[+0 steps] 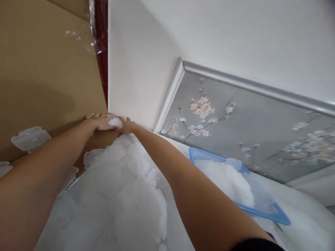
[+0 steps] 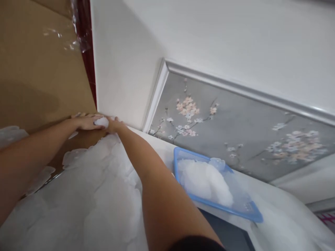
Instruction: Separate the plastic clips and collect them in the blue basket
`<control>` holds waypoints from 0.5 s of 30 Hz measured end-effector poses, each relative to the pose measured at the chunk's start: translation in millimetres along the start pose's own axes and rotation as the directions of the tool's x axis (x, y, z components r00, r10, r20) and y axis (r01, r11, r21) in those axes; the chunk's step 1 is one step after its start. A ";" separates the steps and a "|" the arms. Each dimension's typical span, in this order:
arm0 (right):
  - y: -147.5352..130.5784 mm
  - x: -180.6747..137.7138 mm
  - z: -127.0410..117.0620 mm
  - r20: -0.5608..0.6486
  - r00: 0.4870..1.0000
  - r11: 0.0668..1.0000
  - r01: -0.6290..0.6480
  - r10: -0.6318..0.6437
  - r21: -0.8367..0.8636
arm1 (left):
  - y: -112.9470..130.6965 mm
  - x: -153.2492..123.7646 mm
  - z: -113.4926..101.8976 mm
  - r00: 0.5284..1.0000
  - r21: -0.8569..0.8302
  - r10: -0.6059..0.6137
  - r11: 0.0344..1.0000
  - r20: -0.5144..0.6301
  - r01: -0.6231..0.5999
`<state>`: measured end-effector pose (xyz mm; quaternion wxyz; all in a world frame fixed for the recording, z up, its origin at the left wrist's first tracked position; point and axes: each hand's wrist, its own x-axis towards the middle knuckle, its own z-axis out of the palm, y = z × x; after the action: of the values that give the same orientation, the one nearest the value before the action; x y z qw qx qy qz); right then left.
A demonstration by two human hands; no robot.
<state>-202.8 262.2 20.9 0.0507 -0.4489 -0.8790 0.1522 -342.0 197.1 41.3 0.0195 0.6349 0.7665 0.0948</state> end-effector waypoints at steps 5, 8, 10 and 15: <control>-5.8 8.7 15.5 -0.094 0.996 0.999 -0.011 0.007 -0.051 | 1.5 11.0 14.3 0.999 -0.019 0.011 1.000 -0.035 -0.011; -8.3 -6.2 -6.5 -0.128 0.988 0.991 0.078 -0.091 -0.105 | 10.1 3.7 2.9 0.995 -0.051 0.049 0.997 -0.089 -0.054; -6.8 -28.4 -30.9 -0.165 0.976 0.984 0.121 -0.142 -0.134 | 20.5 -11.1 -11.4 0.988 -0.066 0.080 0.994 -0.132 -0.089; 15.3 -151.3 -70.3 -0.191 0.949 0.958 0.212 -0.249 -0.194 | 59.7 -105.9 -28.3 0.940 -0.047 0.288 0.953 -0.180 -0.301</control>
<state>-85.5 164.4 89.9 0.1234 -0.3591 -0.9249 0.0201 -267.9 100.7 69.7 -0.0375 0.7307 0.6577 0.1792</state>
